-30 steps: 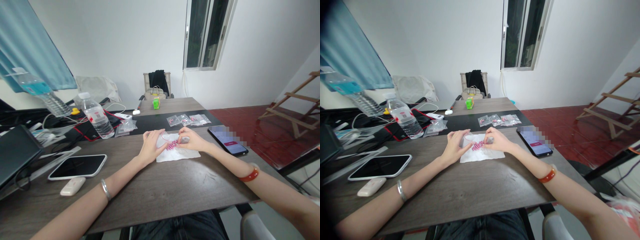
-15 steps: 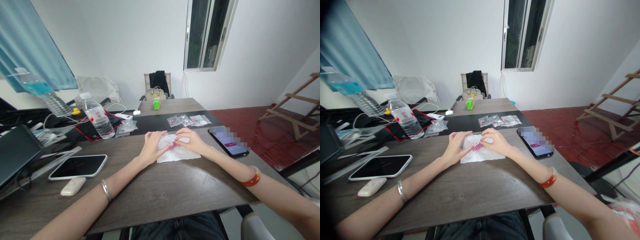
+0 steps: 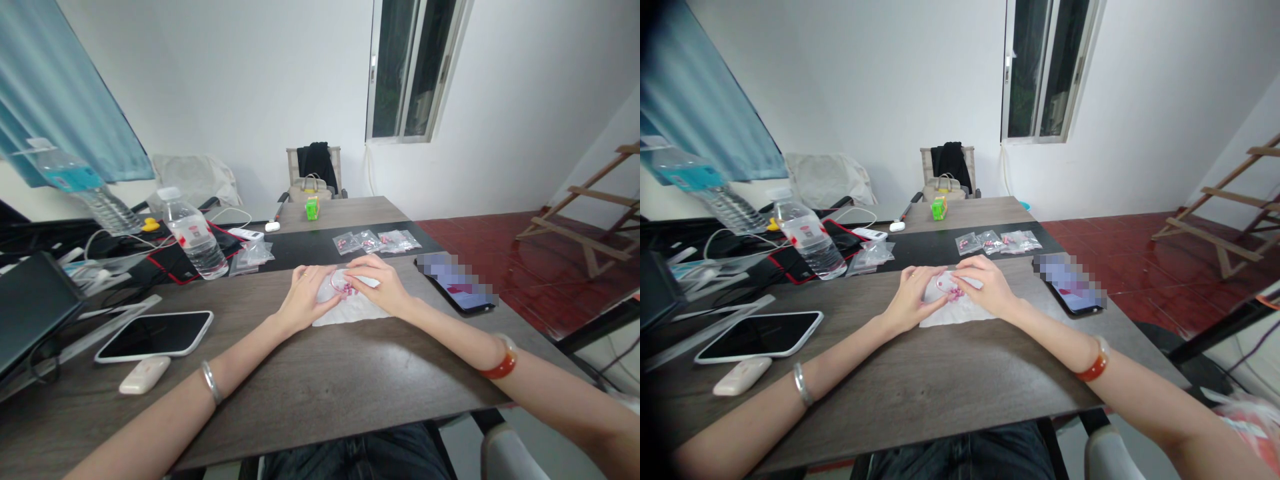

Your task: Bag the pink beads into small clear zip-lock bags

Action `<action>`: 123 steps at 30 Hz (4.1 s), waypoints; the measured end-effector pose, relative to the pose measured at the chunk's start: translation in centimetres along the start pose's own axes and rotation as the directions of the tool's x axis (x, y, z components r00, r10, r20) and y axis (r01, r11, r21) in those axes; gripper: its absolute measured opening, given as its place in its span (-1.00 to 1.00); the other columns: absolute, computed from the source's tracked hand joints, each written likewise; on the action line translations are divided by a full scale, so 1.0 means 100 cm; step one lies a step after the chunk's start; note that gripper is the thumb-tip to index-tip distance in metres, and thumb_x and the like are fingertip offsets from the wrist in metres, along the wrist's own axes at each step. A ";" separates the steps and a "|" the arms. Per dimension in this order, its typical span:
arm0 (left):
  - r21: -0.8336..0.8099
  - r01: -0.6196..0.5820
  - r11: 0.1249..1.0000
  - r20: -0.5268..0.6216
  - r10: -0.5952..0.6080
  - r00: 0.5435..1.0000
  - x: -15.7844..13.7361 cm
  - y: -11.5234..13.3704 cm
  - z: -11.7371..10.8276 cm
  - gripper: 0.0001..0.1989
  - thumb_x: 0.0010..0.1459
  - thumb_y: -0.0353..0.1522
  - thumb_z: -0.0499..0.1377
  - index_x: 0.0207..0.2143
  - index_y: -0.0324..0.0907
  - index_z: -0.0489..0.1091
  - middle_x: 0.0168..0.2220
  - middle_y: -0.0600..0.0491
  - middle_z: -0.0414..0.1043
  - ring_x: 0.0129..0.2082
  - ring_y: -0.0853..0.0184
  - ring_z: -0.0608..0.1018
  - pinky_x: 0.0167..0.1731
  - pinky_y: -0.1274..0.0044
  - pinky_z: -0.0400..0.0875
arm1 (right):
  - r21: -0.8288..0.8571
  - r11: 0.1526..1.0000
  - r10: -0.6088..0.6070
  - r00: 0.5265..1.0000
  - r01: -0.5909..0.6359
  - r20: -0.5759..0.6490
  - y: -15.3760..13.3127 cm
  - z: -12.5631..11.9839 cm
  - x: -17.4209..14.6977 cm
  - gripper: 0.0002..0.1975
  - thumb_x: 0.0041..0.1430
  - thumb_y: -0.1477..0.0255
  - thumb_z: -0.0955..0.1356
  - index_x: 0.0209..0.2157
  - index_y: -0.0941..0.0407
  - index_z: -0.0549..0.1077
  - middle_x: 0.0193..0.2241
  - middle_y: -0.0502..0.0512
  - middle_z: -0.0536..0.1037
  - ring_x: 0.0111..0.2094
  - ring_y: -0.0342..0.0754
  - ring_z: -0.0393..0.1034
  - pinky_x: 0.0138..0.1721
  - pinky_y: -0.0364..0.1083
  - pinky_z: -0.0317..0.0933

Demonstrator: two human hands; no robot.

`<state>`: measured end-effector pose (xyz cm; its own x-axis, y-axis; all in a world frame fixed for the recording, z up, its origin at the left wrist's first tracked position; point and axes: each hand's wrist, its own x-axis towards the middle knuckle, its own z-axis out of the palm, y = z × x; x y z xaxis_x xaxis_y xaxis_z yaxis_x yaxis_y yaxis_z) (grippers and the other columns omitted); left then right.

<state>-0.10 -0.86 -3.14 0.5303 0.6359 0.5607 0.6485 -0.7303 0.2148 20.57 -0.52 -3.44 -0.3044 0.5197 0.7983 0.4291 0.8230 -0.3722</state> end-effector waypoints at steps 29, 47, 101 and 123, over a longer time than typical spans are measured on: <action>0.032 0.066 0.997 -0.069 -0.064 0.996 -0.001 -0.003 0.003 -0.54 0.17 -0.15 0.13 0.07 -0.13 0.25 -0.03 -0.07 0.45 -0.05 0.17 0.45 0.02 0.28 0.11 | -0.066 0.991 0.132 0.941 -0.117 0.313 0.035 -0.008 -0.003 -0.93 0.05 0.39 0.45 -0.48 0.06 0.56 -0.25 0.11 0.52 -0.17 0.00 0.37 -0.10 0.05 0.25; 0.006 0.006 1.000 0.011 -0.007 1.000 0.002 0.003 -0.001 -0.54 0.13 -0.12 0.15 0.03 -0.12 0.28 -0.05 -0.04 0.47 -0.06 0.18 0.47 0.03 0.29 0.11 | -0.041 0.995 -0.094 0.995 0.095 0.023 -0.005 0.003 0.000 -0.85 0.20 0.35 0.35 -0.33 0.01 0.59 -0.23 0.12 0.57 -0.18 -0.01 0.41 -0.13 0.08 0.30; 0.035 0.028 0.999 -0.084 -0.025 0.996 -0.002 -0.005 0.005 -0.56 0.16 -0.15 0.15 0.03 -0.15 0.26 -0.05 -0.04 0.47 -0.04 0.19 0.46 0.03 0.30 0.09 | -0.394 0.919 0.160 0.944 -0.035 0.289 0.025 -0.021 0.005 -0.89 0.11 0.50 0.37 -0.45 0.10 0.55 -0.49 0.03 0.54 -0.38 -0.07 0.37 -0.23 -0.06 0.11; 0.017 0.044 0.999 -0.029 -0.043 0.999 -0.001 -0.001 0.003 -0.54 0.17 -0.12 0.12 0.05 -0.14 0.27 -0.02 -0.05 0.45 -0.01 0.19 0.45 0.05 0.30 0.08 | -0.219 0.959 0.234 0.940 -0.181 0.247 0.014 -0.018 0.002 -0.90 0.13 0.41 0.33 -0.35 0.12 0.49 -0.32 0.13 0.46 -0.27 -0.01 0.35 -0.17 -0.02 0.21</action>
<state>-0.09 -0.77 -3.43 0.4860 0.6594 0.5735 0.6803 -0.6974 0.2254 22.60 0.28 -2.99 -0.3959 0.7377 0.5469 0.6525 0.6450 -0.3977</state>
